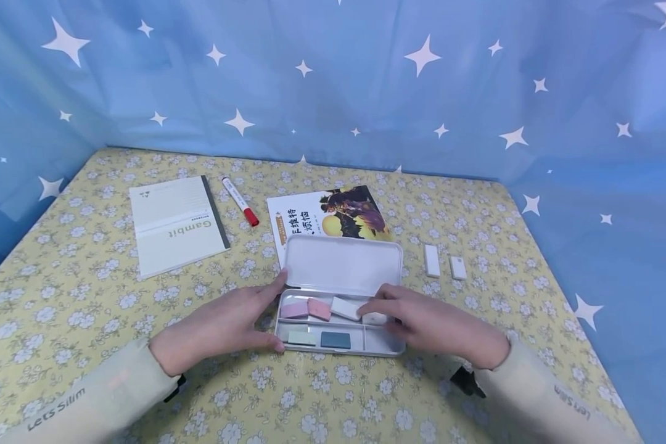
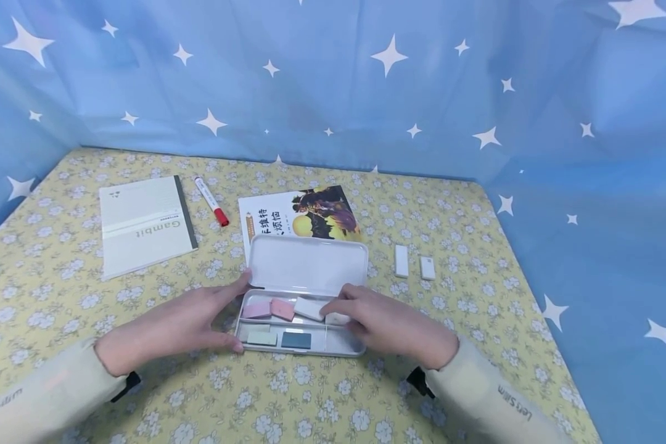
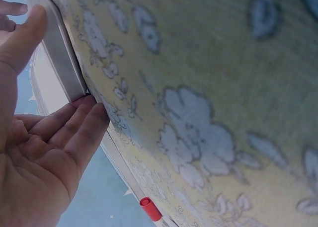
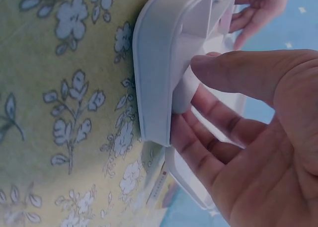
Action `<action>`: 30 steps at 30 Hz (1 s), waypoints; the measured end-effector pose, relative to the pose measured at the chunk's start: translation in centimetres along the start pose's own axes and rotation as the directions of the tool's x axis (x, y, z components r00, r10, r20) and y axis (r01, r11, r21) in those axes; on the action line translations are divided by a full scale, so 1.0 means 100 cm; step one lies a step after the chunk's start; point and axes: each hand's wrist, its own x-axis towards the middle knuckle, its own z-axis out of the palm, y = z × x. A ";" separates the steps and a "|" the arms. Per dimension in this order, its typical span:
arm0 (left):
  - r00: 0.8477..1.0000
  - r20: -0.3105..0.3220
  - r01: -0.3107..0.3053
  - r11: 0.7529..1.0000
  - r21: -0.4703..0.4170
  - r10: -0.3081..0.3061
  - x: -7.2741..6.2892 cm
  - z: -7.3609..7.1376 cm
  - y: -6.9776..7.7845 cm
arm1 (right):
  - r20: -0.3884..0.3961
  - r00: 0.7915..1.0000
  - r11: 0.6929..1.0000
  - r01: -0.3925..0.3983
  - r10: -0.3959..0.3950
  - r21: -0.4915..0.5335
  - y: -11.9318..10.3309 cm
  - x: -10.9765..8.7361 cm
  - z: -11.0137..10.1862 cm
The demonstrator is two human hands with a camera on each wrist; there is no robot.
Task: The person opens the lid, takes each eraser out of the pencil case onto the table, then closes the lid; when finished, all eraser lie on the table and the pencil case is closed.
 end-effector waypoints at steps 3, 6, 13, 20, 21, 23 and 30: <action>1.000 -0.002 -0.005 1.000 0.001 0.005 0.002 0.000 0.000 | 0.018 1.000 0.999 -0.009 0.009 0.040 0.000 -0.002 -0.004; 1.000 0.001 -0.004 1.000 -0.001 0.004 0.002 0.000 0.001 | 0.036 0.999 0.998 -0.027 0.025 0.061 0.000 -0.004 -0.007; 1.000 0.000 0.003 1.000 -0.002 -0.003 0.001 -0.001 0.001 | 0.065 0.997 0.997 -0.041 0.038 0.058 0.002 -0.005 -0.008; 1.000 -0.007 -0.005 1.000 -0.001 0.005 0.001 -0.001 0.000 | 0.067 0.996 0.998 -0.055 0.052 0.035 0.001 -0.004 -0.007; 1.000 -0.007 -0.006 1.000 -0.003 0.006 0.001 -0.001 0.000 | 0.065 0.997 0.998 -0.053 0.050 0.034 0.001 -0.004 -0.007; 1.000 -0.007 -0.002 1.000 -0.005 0.002 0.001 -0.001 0.000 | 0.063 0.997 0.998 -0.048 0.046 0.030 0.001 -0.004 -0.008; 1.000 -0.011 0.010 1.000 -0.007 -0.010 0.000 -0.001 0.001 | 0.082 0.996 0.999 -0.036 0.034 0.024 0.001 -0.003 -0.011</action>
